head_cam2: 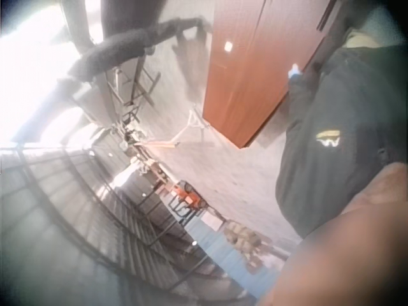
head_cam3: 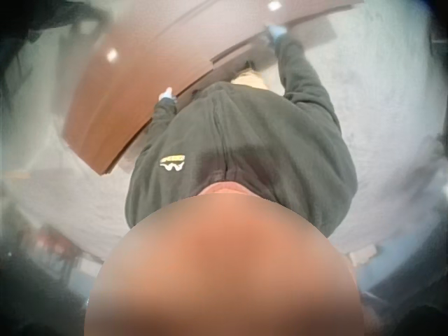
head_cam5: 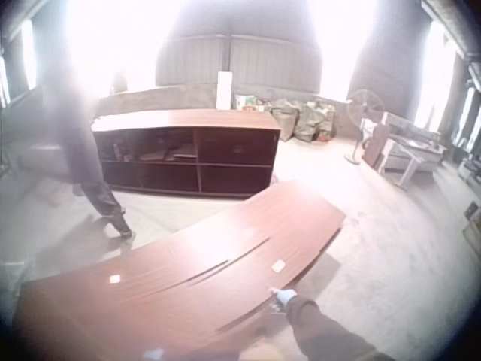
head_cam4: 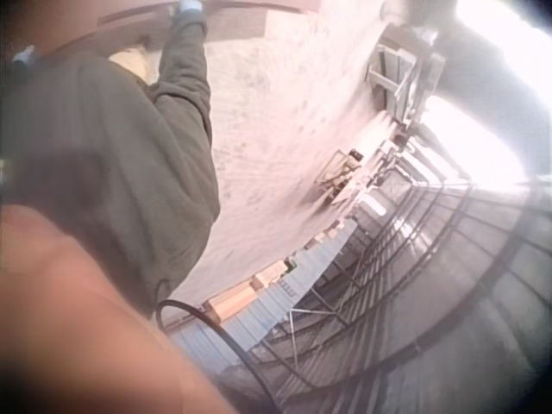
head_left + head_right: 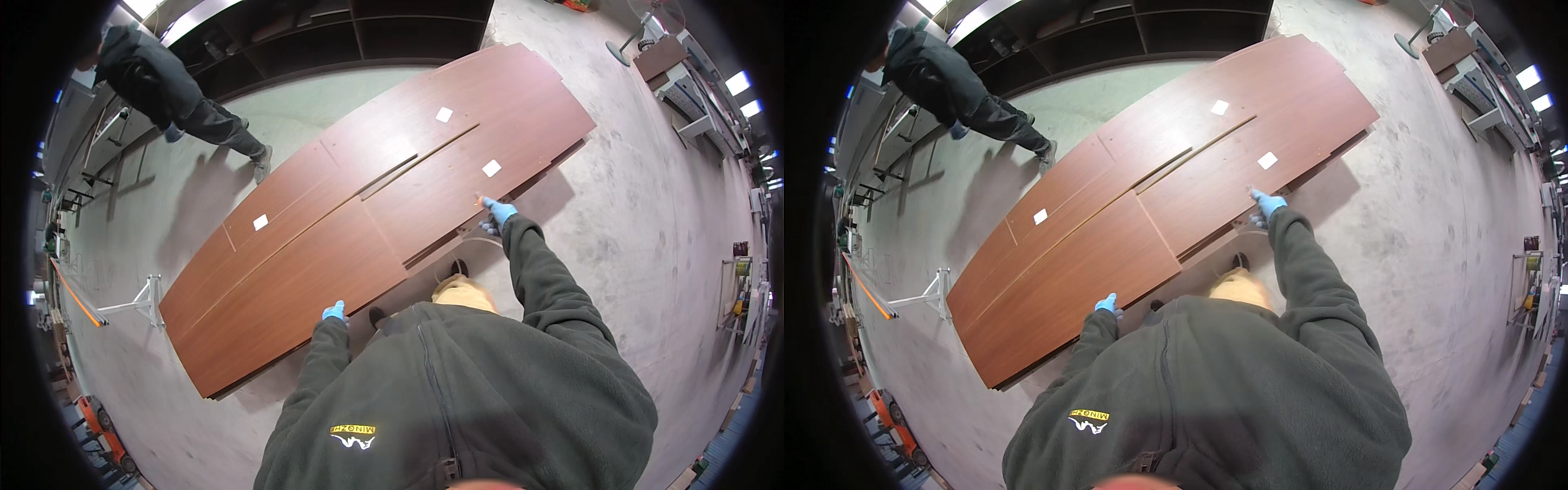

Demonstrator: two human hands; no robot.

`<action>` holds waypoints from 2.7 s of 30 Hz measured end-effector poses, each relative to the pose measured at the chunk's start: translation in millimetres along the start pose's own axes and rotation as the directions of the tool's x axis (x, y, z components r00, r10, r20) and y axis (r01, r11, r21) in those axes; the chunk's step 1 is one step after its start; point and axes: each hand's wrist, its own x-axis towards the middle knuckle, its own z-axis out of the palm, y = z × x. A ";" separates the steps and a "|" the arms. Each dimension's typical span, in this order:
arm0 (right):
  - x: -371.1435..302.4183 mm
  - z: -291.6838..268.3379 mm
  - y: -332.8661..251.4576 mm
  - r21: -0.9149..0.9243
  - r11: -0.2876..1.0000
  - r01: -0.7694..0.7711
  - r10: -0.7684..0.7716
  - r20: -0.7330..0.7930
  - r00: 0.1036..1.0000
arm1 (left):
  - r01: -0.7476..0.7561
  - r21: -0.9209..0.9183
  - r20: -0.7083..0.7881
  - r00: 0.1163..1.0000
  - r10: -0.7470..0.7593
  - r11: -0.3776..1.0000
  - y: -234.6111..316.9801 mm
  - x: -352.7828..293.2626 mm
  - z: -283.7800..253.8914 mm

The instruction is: The person uses a utility knife to score and separate large brown wood panels on the floor. A coworker removes the cut pieces as they are separated. The person continues cutting multiple panels in sequence.

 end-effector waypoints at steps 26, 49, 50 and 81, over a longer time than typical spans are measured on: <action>133.4 -160.0 -156.5 0.191 0.981 0.025 -0.018 -0.040 0.999 | -0.022 -0.003 -0.020 1.000 0.022 1.000 58.0 -50.6 211.7; 351.8 -223.4 -288.0 0.075 0.997 -0.028 0.017 0.155 0.988 | -0.478 0.260 0.002 0.869 0.495 0.839 20.3 -120.6 495.6; 353.6 -224.6 -287.3 0.108 0.994 -0.009 -0.009 0.161 0.987 | -0.531 0.360 0.018 0.826 0.564 0.767 19.3 -120.1 492.6; 277.1 -211.7 -233.4 -0.122 0.981 -0.152 0.187 0.358 0.915 | -0.264 0.058 -0.182 0.946 0.270 0.963 48.4 -129.8 429.1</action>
